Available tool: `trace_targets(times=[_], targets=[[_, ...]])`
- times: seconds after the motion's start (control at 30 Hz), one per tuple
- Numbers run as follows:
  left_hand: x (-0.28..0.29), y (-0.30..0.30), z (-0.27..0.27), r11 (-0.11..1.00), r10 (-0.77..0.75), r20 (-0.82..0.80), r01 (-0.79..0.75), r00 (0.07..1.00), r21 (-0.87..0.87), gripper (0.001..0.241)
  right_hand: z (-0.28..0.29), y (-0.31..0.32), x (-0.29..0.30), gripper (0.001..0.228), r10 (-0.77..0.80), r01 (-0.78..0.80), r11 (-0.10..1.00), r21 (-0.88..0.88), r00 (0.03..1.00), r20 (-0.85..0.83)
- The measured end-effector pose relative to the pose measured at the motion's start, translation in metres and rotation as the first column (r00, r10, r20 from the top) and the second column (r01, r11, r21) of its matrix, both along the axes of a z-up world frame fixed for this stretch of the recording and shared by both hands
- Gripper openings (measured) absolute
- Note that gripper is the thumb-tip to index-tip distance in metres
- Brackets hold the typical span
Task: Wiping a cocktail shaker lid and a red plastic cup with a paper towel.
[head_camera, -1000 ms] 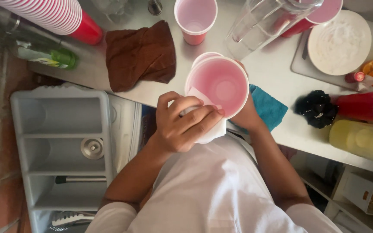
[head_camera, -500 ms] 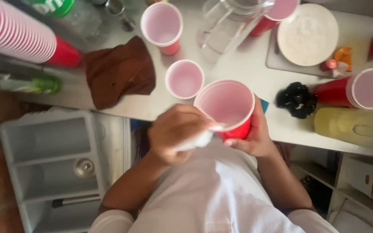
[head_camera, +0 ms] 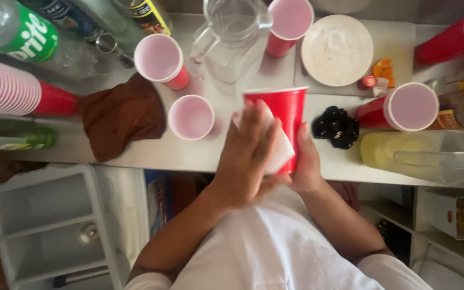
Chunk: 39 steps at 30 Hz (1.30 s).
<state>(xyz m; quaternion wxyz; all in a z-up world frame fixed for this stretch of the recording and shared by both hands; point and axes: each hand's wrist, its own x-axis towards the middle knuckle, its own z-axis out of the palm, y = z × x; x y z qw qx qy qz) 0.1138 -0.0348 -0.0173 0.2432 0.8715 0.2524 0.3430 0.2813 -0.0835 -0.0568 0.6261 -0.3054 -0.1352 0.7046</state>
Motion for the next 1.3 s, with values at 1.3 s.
trace_targets(times=[1.3], targets=[[0.072,-0.059,-0.017,0.957,0.066,-0.271,0.016,0.96,0.289,0.097,-0.028,-0.057,0.083,0.069,-0.028,0.028,0.996,0.079,1.0,0.003]])
